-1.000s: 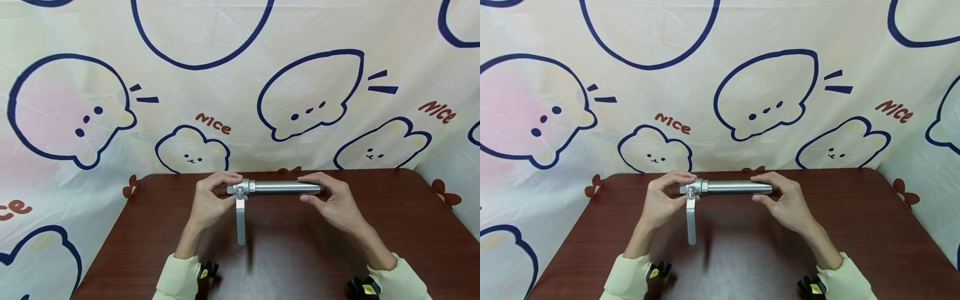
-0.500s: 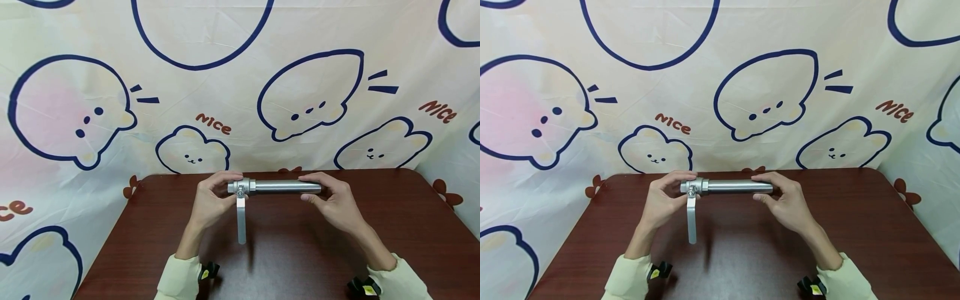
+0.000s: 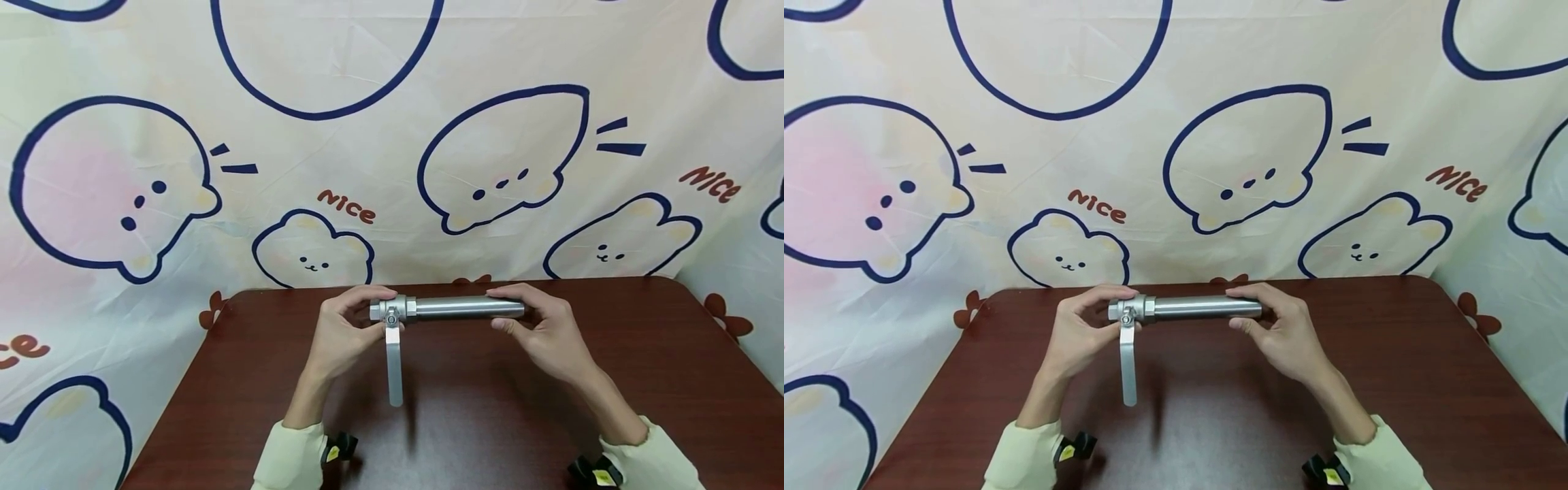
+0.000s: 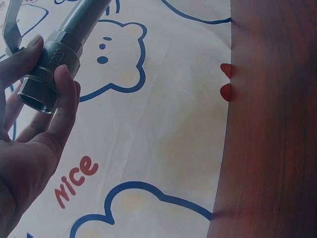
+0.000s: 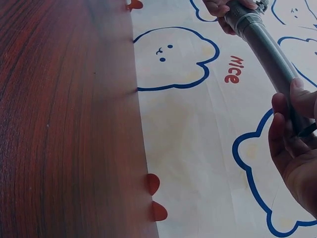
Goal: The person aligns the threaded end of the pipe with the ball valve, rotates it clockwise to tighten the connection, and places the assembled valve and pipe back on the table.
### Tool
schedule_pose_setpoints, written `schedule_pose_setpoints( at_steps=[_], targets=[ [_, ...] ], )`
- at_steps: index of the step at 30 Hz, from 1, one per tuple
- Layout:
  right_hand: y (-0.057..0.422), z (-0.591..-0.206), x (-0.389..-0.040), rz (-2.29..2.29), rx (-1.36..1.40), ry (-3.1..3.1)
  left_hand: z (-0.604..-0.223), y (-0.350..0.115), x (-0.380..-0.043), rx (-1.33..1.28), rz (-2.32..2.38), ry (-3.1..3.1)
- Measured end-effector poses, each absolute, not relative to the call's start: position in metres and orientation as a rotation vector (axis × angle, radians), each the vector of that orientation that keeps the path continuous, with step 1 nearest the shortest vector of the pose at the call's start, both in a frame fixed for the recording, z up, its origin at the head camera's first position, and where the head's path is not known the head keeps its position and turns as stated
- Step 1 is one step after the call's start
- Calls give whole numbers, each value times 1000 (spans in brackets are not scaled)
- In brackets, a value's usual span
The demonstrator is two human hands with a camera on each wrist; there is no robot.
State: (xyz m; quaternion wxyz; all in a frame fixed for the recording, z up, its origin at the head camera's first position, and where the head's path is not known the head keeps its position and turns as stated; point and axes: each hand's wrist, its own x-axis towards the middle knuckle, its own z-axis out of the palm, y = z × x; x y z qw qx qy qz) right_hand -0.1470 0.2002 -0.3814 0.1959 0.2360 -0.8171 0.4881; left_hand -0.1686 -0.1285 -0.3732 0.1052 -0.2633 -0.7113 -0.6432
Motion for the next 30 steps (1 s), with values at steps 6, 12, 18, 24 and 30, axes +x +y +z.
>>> schedule_pose_setpoints(
  at_steps=[6,12,18,24,30],
  targets=[
    [199,-382,-145,1362,664,-2286,-375,-128,-168,-786,-1884,-2080],
    [199,-382,-146,1343,658,-2301,-374,-128,-168,-784,-1866,-2084],
    [199,-383,-147,1328,652,-2325,-374,-129,-167,-779,-1860,-2097],
    [199,-383,-147,1322,648,-2338,-374,-129,-167,-779,-1869,-2100],
    [200,-382,-147,1327,656,-2338,-375,-128,-169,-797,-1855,-2093]
  ],
)
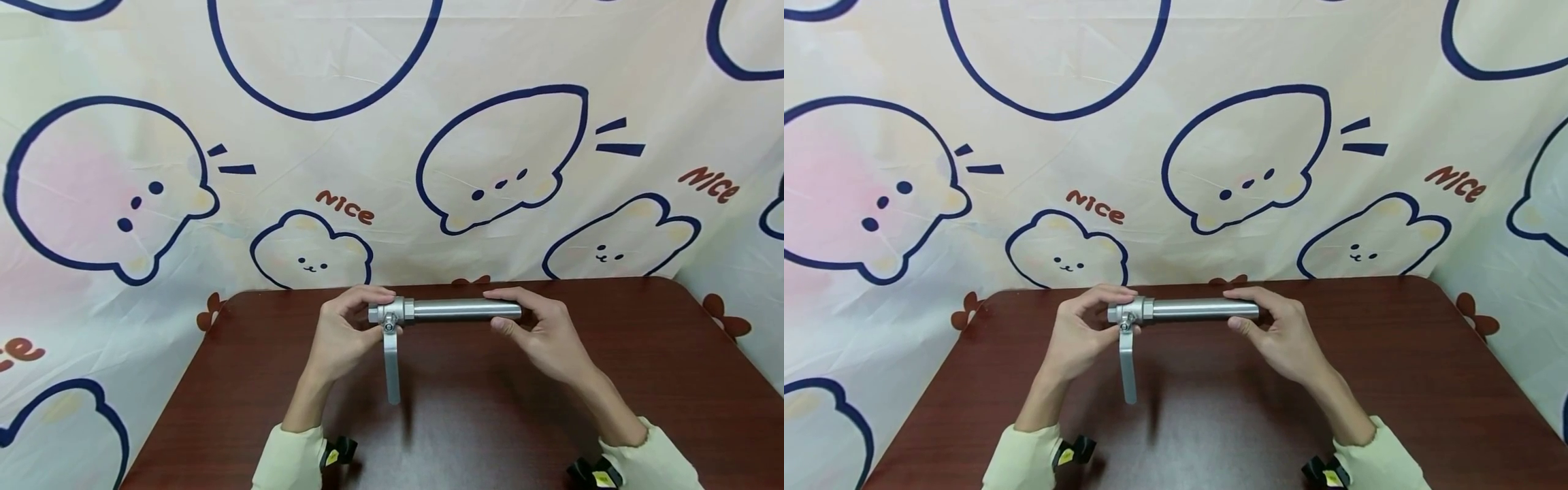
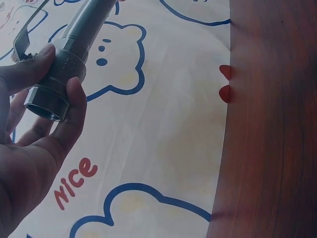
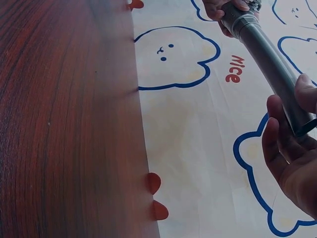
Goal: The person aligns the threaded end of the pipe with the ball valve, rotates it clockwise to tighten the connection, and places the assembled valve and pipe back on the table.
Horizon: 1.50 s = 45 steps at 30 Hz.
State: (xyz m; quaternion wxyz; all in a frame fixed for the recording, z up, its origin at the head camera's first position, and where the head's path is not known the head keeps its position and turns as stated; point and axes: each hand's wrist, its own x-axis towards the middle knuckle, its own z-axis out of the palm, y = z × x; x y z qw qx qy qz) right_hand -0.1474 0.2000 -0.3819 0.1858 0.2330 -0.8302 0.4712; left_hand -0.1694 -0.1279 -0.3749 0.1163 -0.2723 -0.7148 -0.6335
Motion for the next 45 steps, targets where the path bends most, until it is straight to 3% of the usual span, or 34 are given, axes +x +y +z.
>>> schedule_pose_setpoints(
  at_steps=[45],
  targets=[
    [199,-384,-150,1337,699,-2320,-374,-125,-169,-705,-1816,-2151]
  ],
)
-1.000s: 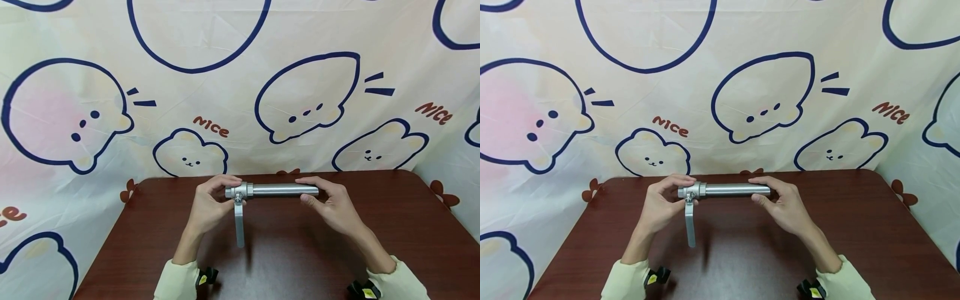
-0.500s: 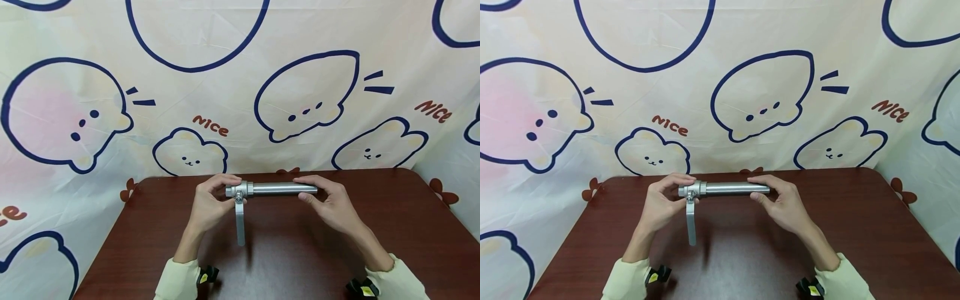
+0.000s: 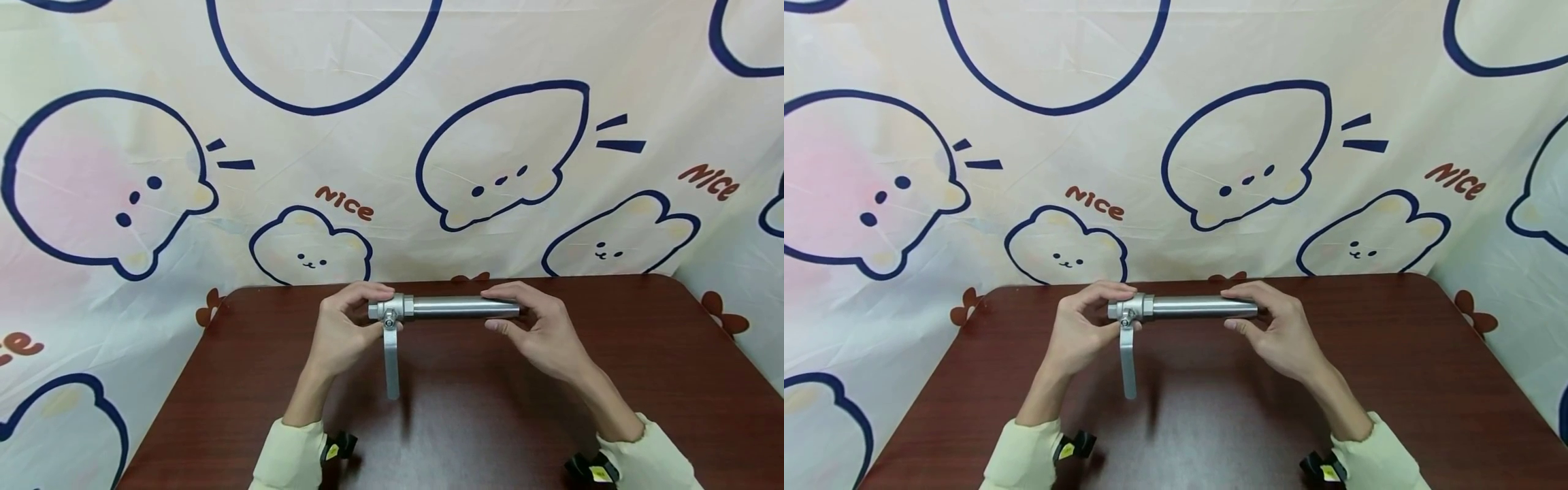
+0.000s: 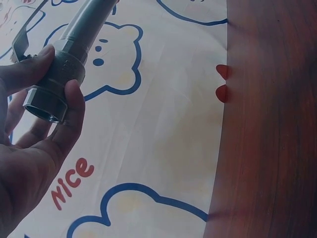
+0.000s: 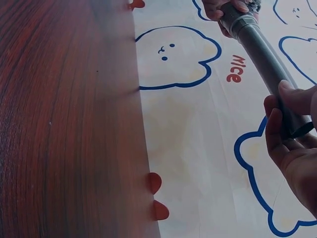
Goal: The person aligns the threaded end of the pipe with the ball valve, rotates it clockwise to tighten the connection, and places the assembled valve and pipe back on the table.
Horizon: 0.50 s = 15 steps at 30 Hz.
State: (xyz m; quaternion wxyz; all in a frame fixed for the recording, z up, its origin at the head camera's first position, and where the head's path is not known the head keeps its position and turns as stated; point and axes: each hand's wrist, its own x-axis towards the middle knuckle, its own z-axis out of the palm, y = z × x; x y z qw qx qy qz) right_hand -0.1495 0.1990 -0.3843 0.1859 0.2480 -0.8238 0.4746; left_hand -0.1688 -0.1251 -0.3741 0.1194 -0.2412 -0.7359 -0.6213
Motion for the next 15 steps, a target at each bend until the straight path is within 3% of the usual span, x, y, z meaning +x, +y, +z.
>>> schedule_pose_setpoints(
  at_steps=[15],
  targets=[
    [200,-384,-150,1326,710,-2313,-374,-124,-170,-713,-1799,-2153]
  ],
)
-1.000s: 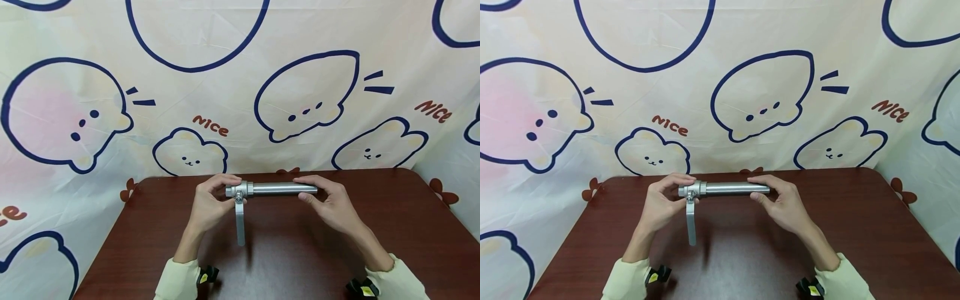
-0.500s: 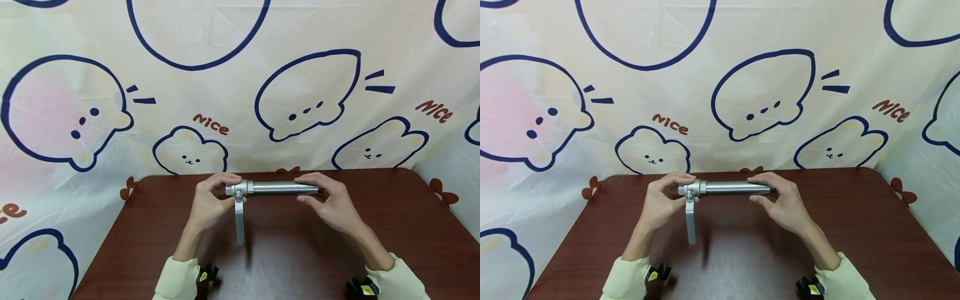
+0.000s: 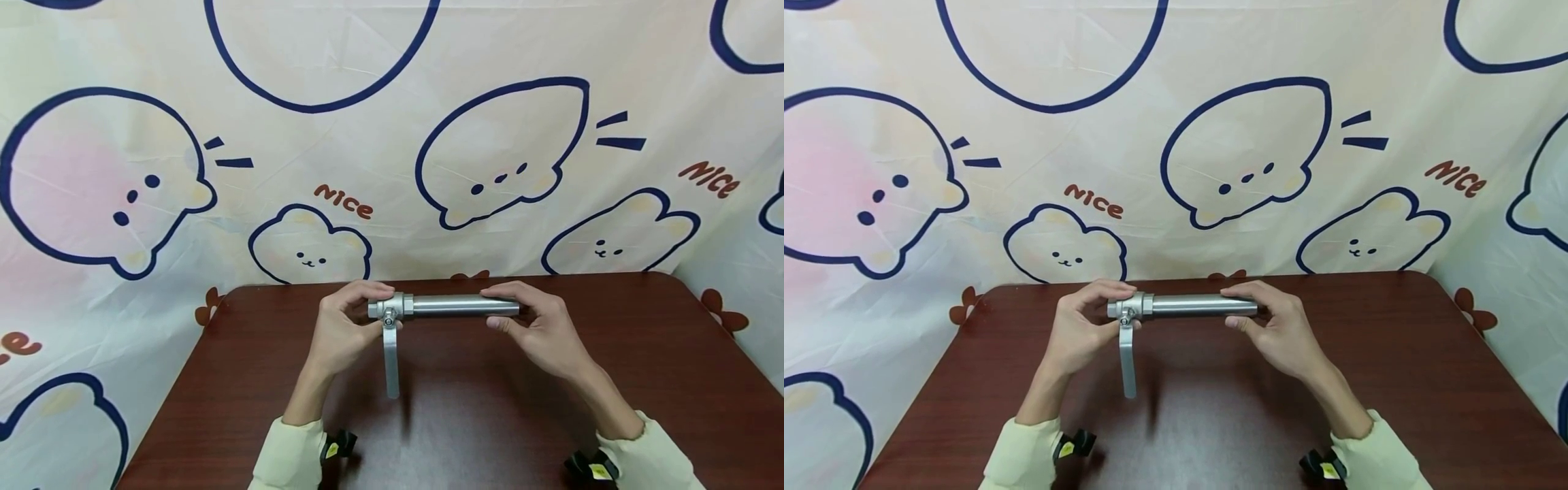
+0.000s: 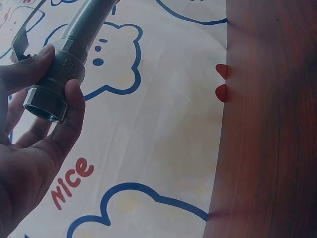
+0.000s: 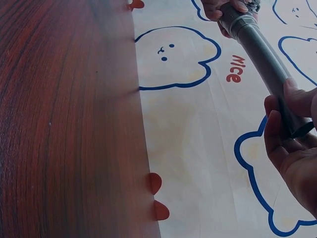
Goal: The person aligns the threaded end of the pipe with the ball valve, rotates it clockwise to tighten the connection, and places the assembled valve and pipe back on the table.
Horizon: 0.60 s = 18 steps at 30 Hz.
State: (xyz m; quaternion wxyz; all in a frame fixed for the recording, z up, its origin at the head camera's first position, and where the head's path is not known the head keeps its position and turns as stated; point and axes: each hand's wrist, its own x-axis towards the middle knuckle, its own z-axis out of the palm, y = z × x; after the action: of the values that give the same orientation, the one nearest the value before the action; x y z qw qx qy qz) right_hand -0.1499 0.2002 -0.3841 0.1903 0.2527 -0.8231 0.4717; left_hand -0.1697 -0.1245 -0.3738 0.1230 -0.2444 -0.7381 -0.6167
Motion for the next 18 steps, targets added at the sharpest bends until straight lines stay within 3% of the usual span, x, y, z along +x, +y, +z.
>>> schedule_pose_setpoints(
  at_steps=[18],
  targets=[
    [200,-381,-149,1317,670,-2351,-375,-124,-170,-724,-1787,-2149]
  ],
)
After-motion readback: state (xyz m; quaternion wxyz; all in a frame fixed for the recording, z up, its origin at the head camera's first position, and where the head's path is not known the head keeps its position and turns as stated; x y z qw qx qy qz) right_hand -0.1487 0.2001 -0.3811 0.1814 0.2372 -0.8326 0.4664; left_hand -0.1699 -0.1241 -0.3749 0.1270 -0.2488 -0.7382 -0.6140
